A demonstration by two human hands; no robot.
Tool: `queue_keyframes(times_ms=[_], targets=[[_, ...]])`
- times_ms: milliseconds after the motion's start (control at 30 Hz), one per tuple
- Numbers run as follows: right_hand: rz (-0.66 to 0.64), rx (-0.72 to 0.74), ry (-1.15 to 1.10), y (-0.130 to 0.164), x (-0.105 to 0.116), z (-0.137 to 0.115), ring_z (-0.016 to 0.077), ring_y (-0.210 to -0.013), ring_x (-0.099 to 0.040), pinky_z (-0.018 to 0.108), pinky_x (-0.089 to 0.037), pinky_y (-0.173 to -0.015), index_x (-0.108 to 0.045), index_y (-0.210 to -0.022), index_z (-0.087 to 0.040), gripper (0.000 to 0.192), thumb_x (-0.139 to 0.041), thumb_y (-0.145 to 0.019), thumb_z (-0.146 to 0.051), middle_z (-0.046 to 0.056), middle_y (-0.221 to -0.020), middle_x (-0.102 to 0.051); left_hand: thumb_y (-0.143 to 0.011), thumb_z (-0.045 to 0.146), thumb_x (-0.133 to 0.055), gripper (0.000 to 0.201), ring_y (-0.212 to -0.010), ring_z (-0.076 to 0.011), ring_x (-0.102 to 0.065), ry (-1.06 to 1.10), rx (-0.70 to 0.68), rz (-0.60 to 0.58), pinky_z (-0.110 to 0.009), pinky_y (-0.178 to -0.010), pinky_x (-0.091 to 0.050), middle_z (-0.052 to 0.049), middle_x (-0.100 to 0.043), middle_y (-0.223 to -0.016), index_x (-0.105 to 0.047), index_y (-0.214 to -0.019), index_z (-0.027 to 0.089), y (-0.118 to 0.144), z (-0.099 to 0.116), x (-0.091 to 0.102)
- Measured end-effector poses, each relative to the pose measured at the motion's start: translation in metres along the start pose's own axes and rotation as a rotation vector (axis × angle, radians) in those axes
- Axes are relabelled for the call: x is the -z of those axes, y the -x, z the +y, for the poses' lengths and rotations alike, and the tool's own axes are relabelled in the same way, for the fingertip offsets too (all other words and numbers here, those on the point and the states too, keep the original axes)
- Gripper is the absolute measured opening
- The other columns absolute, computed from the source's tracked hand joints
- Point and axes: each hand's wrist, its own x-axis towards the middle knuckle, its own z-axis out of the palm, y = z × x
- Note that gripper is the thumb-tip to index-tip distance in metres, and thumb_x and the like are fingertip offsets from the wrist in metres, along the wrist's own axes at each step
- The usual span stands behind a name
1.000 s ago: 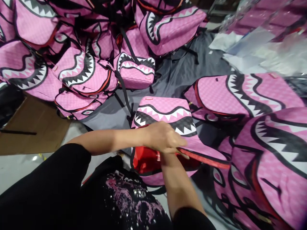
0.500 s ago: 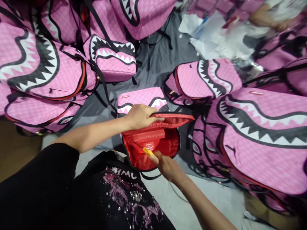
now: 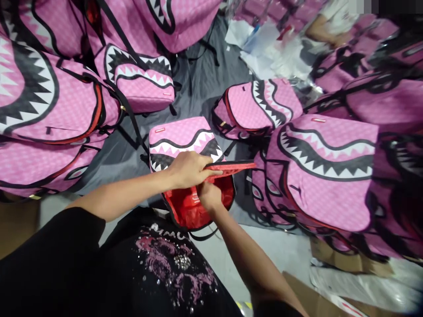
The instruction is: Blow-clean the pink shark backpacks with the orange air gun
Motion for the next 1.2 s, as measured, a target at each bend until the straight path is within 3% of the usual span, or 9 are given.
queue_keyframes(times_ms=[133,233,333,500,633,733,867,1000,1200], targets=[[0.108,-0.204,0.037,-0.053,0.017,0.019,0.0321,-0.115,-0.062,0.041,-0.046,-0.095,-0.050,-0.128,-0.005,0.046,-0.032,-0.102,-0.038,0.028,-0.121,-0.062,-0.092,0.053,-0.054,0.044,-0.047,-0.0134,-0.051,-0.040,0.083,0.189,-0.027,-0.048,-0.023,-0.001,-0.061,-0.053,-0.067,-0.067,0.018,0.001,-0.010,-0.002],[0.067,-0.275,0.043,-0.031,0.023,0.060,0.0322,-0.109,-0.065,0.045,-0.047,-0.096,-0.054,-0.124,-0.007,0.054,-0.028,-0.101,-0.049,0.027,-0.114,-0.065,-0.091,0.052,-0.055,0.045,-0.045,-0.0140,-0.050,-0.061,0.198,0.321,-0.027,-0.047,-0.022,-0.002,-0.058,-0.050,-0.065,-0.063,0.018,-0.003,-0.030,-0.007],[-0.143,-0.333,0.004,0.021,0.005,0.095,0.0279,-0.076,-0.072,0.041,-0.054,-0.076,-0.062,-0.107,-0.014,0.048,-0.035,-0.099,-0.053,0.017,-0.081,-0.070,-0.091,0.051,-0.055,0.044,-0.049,-0.0164,-0.054,-0.040,0.253,0.369,-0.028,-0.049,-0.024,-0.004,-0.062,-0.054,-0.066,-0.064,0.019,-0.009,-0.044,-0.015],[-0.604,-0.406,-0.461,0.071,-0.048,0.123,0.0169,-0.032,-0.048,0.027,-0.041,-0.037,-0.056,-0.079,-0.018,0.052,-0.039,-0.093,-0.065,0.000,-0.045,-0.050,-0.089,0.051,-0.057,0.040,-0.056,-0.0192,-0.058,0.012,0.270,0.288,-0.028,-0.052,-0.030,-0.005,-0.064,-0.059,-0.068,-0.068,0.018,-0.017,-0.042,-0.020],[-0.370,-0.485,-1.315,0.042,-0.065,0.117,0.0107,-0.032,-0.040,0.021,-0.036,-0.036,-0.051,-0.082,-0.020,0.045,-0.028,-0.100,-0.055,-0.006,-0.045,-0.042,-0.089,0.048,-0.058,0.037,-0.056,-0.0174,-0.058,0.021,0.135,0.197,-0.027,-0.052,-0.030,-0.004,-0.066,-0.061,-0.069,-0.071,0.019,-0.022,-0.022,-0.022],[-0.260,-0.421,-1.701,0.009,-0.078,0.092,0.0087,-0.036,-0.037,0.020,-0.040,-0.042,-0.049,-0.080,-0.020,0.051,-0.019,-0.101,-0.055,-0.007,-0.047,-0.038,-0.089,0.050,-0.057,0.040,-0.053,-0.0160,-0.056,0.021,0.035,0.170,-0.027,-0.051,-0.027,-0.004,-0.065,-0.059,-0.067,-0.066,0.018,-0.026,-0.008,-0.026],[-0.257,-0.254,-1.900,-0.012,-0.112,0.066,0.0071,-0.035,-0.023,0.016,-0.032,-0.040,-0.053,-0.086,-0.022,0.050,-0.021,-0.101,-0.056,-0.010,-0.047,-0.024,-0.090,0.051,-0.054,0.045,-0.050,-0.0137,-0.053,0.002,-0.077,0.206,-0.026,-0.051,-0.028,-0.003,-0.062,-0.056,-0.062,-0.061,0.018,-0.035,-0.006,-0.030],[-0.414,-0.024,-2.096,-0.010,-0.140,0.071,0.0061,-0.034,-0.004,0.017,-0.016,-0.033,-0.057,-0.091,-0.021,0.047,-0.035,-0.097,-0.062,-0.013,-0.043,-0.016,-0.091,0.050,-0.053,0.045,-0.051,-0.0130,-0.052,-0.036,-0.120,0.291,-0.026,-0.052,-0.029,-0.001,-0.059,-0.055,-0.058,-0.060,0.018,-0.048,-0.019,-0.029],[-0.416,0.006,-2.133,-0.011,-0.140,0.076,0.0042,-0.032,-0.012,0.015,-0.021,-0.034,-0.057,-0.091,-0.020,0.050,-0.047,-0.089,-0.069,-0.014,-0.041,-0.023,-0.090,0.049,-0.053,0.045,-0.050,-0.0130,-0.051,-0.100,-0.193,0.253,-0.027,-0.052,-0.028,-0.001,-0.056,-0.053,-0.053,-0.057,0.019,-0.062,-0.020,-0.029]])
